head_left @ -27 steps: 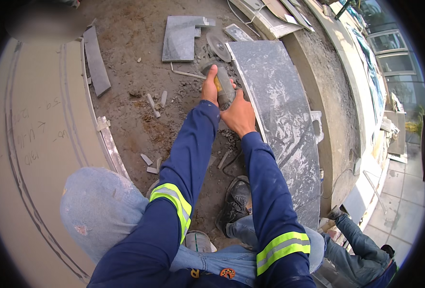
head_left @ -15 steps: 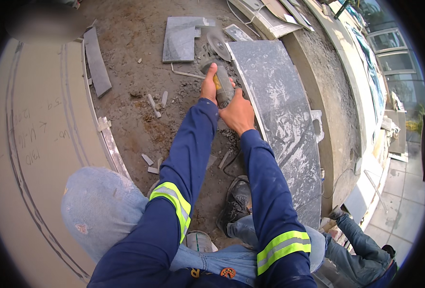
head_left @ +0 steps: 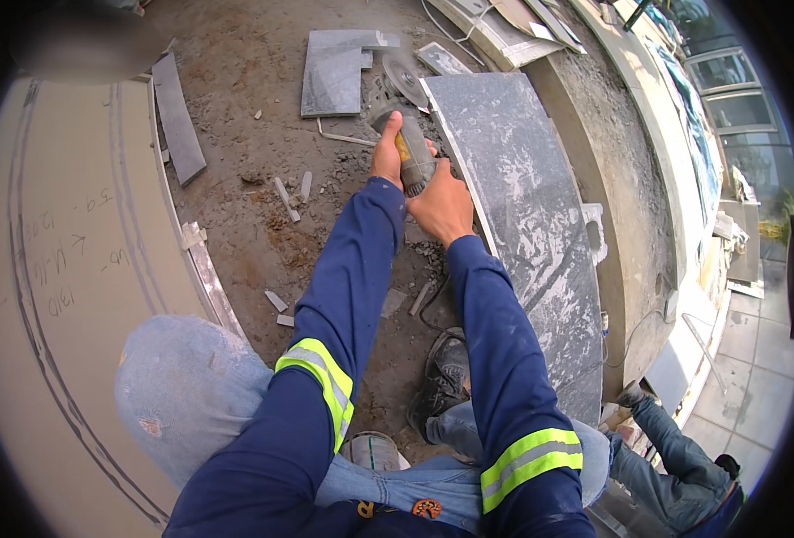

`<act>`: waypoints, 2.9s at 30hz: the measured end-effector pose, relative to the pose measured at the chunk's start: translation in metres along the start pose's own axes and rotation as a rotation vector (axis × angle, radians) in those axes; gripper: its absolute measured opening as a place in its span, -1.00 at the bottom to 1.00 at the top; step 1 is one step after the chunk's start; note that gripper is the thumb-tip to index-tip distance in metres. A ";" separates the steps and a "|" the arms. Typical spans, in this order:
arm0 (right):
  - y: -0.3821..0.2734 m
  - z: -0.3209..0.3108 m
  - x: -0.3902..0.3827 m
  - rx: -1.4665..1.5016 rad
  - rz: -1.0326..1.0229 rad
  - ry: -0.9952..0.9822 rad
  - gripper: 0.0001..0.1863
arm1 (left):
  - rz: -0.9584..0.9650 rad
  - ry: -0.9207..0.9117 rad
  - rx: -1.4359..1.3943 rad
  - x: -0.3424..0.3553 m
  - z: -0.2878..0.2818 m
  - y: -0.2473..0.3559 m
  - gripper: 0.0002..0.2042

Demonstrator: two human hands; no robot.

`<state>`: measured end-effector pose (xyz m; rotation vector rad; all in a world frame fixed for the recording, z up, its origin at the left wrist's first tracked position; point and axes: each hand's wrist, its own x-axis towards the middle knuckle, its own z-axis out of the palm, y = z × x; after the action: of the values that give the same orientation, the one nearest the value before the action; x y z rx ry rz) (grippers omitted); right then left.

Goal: The person uses an angle grinder to cut a large grey tile on the ground. They hold the tile with one hand and guide the grinder with the other, creating a straight cut along the tile's edge.

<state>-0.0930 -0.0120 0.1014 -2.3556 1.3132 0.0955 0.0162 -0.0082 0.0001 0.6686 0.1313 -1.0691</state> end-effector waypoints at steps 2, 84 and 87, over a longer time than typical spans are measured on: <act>-0.002 0.000 0.001 0.002 -0.003 -0.001 -0.19 | 0.005 0.001 0.013 0.002 -0.002 0.002 -0.39; 0.012 0.000 -0.016 0.021 0.003 -0.015 -0.24 | 0.017 0.021 0.007 -0.022 0.006 -0.009 -0.45; 0.012 0.000 -0.020 0.015 0.006 -0.012 -0.23 | 0.015 0.015 0.004 -0.023 0.003 -0.011 -0.45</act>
<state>-0.1135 -0.0015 0.1025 -2.3345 1.3112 0.1014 -0.0053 0.0045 0.0073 0.6802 0.1369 -1.0509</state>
